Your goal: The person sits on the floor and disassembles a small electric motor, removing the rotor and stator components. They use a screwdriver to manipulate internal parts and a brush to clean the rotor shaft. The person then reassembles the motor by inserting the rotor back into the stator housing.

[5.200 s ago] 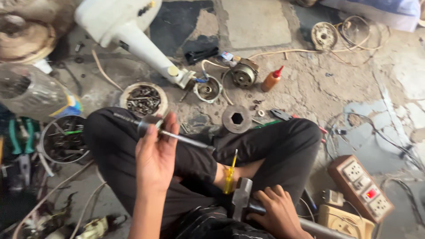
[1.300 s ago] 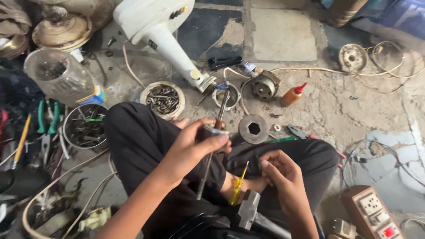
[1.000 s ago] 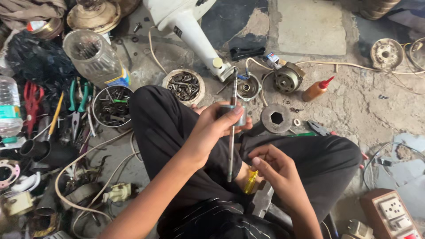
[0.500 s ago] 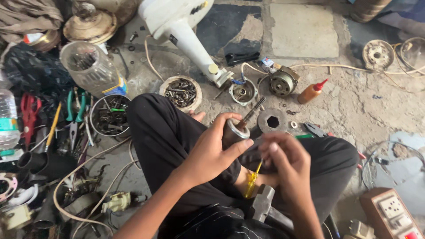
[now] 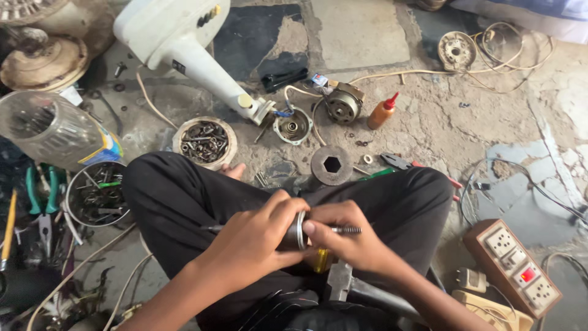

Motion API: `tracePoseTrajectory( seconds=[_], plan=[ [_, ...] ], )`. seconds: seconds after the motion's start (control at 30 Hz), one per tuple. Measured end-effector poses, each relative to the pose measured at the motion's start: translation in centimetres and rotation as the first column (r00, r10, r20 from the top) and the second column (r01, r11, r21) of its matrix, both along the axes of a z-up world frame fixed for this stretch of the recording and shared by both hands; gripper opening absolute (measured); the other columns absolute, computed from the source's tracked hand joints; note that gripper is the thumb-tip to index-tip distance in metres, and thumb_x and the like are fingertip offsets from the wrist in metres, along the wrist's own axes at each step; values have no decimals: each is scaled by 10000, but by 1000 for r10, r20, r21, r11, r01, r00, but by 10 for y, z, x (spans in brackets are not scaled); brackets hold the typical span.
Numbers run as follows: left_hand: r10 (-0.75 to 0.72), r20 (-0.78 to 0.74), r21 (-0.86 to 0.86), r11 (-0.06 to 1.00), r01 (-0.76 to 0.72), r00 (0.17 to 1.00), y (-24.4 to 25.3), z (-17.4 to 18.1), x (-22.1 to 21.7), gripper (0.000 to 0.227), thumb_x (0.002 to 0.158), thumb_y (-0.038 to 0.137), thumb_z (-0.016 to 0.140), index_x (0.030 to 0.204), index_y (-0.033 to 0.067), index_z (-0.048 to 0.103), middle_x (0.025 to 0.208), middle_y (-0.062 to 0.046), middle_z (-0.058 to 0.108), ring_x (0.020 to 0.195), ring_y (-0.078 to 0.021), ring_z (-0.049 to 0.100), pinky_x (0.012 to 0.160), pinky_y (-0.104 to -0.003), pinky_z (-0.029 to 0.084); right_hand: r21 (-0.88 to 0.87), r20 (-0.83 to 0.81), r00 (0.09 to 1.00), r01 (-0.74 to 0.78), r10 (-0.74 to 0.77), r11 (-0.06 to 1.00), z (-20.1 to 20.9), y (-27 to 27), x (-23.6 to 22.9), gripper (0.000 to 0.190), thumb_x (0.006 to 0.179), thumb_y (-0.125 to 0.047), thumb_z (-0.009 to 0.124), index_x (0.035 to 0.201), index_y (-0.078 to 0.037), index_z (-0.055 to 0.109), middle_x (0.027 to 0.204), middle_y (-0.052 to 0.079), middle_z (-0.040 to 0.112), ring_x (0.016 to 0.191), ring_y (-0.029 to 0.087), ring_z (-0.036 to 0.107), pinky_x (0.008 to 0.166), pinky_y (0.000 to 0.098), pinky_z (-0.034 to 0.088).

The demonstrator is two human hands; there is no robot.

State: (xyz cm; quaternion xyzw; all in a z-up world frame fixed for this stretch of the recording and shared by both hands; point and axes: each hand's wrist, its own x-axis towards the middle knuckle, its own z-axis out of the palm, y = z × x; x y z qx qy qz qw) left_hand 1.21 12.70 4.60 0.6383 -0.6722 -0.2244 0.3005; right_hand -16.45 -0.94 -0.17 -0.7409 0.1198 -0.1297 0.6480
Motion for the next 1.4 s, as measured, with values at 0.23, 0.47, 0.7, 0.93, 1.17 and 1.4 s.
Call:
tracePoseTrajectory(
  seconds=[0.23, 0.47, 0.7, 0.93, 1.17, 1.4],
  plan=[
    [-199, 119, -30, 979, 203, 973, 0, 14, 6, 671, 715, 275, 885, 1218, 36, 511, 1075, -127, 613, 723, -338, 712, 574, -430, 560, 190, -50, 985, 171, -164, 967, -4, 27, -21, 357, 991, -203, 600, 709, 13, 635, 616, 8, 606, 578, 76, 533, 531, 275, 425],
    [-127, 111, 34, 992, 124, 986, 4, 22, 24, 616, 712, 265, 874, 1202, 61, 562, 1040, -105, 662, 761, -328, 732, 619, -425, 568, 74, -124, 976, 189, -179, 979, 6, 10, -38, 317, 976, -220, 646, 756, 6, 671, 621, 7, 622, 588, 65, 554, 531, 248, 445],
    [258, -419, 103, 966, -236, 871, 20, -32, 4, 451, 791, 254, 849, 1118, 52, 612, 908, -53, 724, 794, -168, 736, 681, -310, 572, -135, -458, 840, 258, -291, 957, -40, -50, -80, 259, 941, -269, 659, 956, -19, 725, 708, 44, 715, 596, 87, 657, 548, 260, 541],
    [444, -720, 205, 871, -447, 533, 31, -118, -18, 430, 794, 164, 883, 1094, 55, 596, 894, 20, 644, 797, -60, 604, 728, -237, 530, -565, -647, 748, -339, -149, 752, -122, -19, -57, 265, 948, -303, 719, 1189, -191, 724, 801, 137, 744, 753, 341, 731, 684, 452, 550],
    [487, -750, 110, 760, -641, 449, 27, -120, -30, 457, 785, 131, 884, 1122, 59, 584, 943, 33, 632, 858, -38, 596, 795, -229, 533, -503, -270, 889, 198, -370, 841, -119, 22, -17, 437, 813, -168, 758, 1132, 15, 522, 848, 121, 724, 770, 296, 732, 623, 399, 554],
    [525, -624, -11, 735, -678, 579, 29, -83, -21, 424, 815, 143, 866, 1127, 61, 591, 935, -13, 698, 855, -75, 685, 790, -256, 571, -143, -513, 854, 20, -92, 989, 3, 33, -21, 427, 997, -83, 599, 1407, -143, 705, 767, 66, 670, 656, 128, 564, 612, 303, 502]
  ],
)
